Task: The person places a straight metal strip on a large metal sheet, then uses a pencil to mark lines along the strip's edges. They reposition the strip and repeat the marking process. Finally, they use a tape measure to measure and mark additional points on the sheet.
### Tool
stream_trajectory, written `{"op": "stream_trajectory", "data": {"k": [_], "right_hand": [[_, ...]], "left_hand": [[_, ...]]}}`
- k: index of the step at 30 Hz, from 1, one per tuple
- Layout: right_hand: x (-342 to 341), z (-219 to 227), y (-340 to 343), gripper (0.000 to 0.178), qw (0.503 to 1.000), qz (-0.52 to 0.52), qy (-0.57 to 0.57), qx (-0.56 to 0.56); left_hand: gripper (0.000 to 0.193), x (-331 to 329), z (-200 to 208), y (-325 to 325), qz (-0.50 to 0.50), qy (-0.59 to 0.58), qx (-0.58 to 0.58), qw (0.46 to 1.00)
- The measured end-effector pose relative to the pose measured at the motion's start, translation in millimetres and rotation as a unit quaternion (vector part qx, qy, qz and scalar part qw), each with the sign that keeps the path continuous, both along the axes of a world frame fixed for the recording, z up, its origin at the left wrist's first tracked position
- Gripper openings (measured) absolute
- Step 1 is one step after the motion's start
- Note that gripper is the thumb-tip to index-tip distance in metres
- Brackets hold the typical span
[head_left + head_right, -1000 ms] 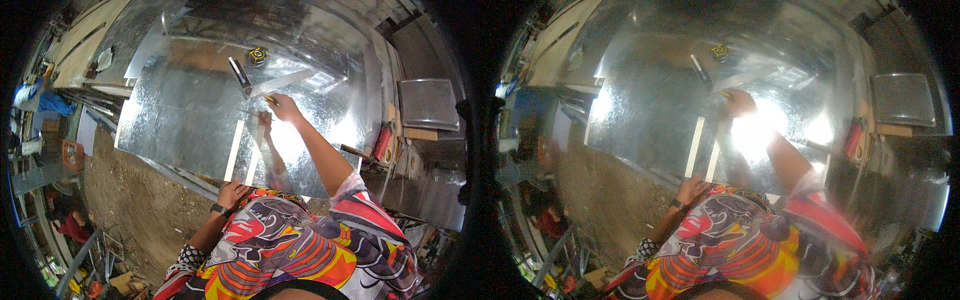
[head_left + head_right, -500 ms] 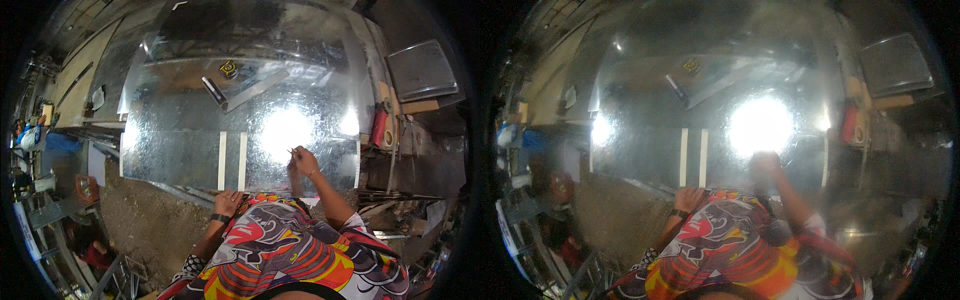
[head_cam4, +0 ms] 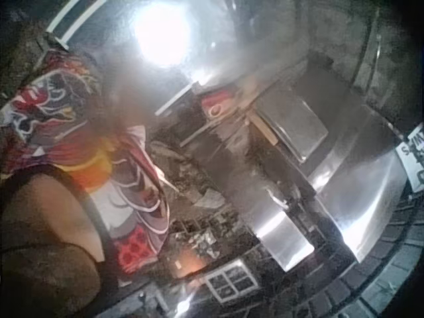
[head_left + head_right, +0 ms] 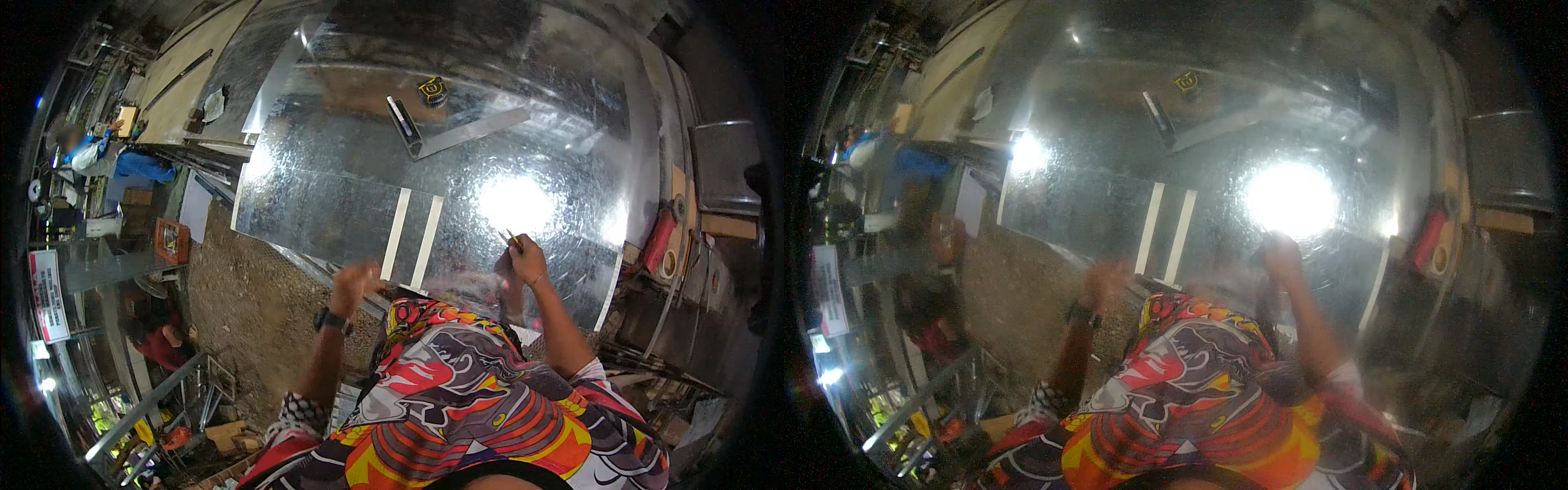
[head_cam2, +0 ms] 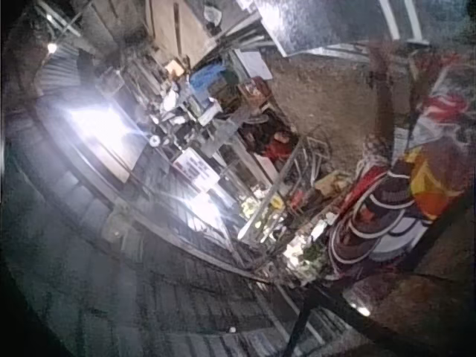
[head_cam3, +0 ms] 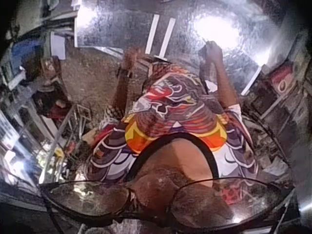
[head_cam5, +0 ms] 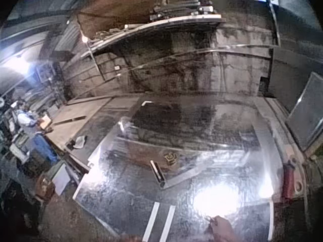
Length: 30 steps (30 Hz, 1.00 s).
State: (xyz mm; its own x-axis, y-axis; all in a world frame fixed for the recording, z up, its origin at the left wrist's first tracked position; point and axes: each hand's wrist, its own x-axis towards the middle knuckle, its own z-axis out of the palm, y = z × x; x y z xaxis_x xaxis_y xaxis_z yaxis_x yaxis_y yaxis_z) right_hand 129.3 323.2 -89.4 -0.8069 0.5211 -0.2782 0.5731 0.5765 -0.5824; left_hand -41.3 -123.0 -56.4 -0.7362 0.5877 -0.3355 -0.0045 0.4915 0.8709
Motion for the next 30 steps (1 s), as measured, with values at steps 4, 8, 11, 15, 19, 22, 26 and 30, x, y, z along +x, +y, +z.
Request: {"op": "stream_trajectory", "data": {"k": [4, 8, 11, 15, 19, 22, 26, 30], "right_hand": [[6.0, 14.1, -8.1, 0.019, 0.995, 0.024, 0.038, 0.087], [20.9, 24.3, -21.4, 0.019, 0.988, -0.121, 0.093, 0.008], [22.3, 60.1, -69.3, 0.017, 0.964, -0.233, 0.124, -0.019], [33.3, 73.3, -162.4, 0.019, 0.875, -0.416, 0.23, -0.093], [52.3, 32.0, -255.1, 0.021, 0.845, -0.505, 0.112, -0.133], [48.2, 5.3, -302.3, 0.022, 0.733, -0.638, 0.134, -0.193], [4.2, 10.7, -336.8, 0.022, 0.589, -0.738, 0.145, -0.294], [8.9, -41.9, -298.3, 0.034, 0.481, -0.769, 0.334, -0.257]], "left_hand": [[0.05, -127.8, 0.4, 85.2, -0.07, 0.33, -0.103, 0.936], [0.073, -239.2, 19.8, 186.5, -0.251, 0.454, -0.146, 0.843], [0.086, -301.0, -6.6, 217.6, -0.359, 0.472, -0.181, 0.784], [0.081, -302.8, 7.6, 261.3, -0.445, 0.452, -0.202, 0.746], [0.06, -332.2, 0.5, 287.5, -0.512, 0.42, -0.189, 0.725], [0.053, -342.3, -15.4, 276.2, -0.495, 0.463, -0.127, 0.724], [0.064, -369.5, -36.9, 233.3, -0.439, 0.521, -0.08, 0.728], [0.076, -293.5, -7.2, 229.7, -0.323, 0.537, -0.035, 0.778]]}}
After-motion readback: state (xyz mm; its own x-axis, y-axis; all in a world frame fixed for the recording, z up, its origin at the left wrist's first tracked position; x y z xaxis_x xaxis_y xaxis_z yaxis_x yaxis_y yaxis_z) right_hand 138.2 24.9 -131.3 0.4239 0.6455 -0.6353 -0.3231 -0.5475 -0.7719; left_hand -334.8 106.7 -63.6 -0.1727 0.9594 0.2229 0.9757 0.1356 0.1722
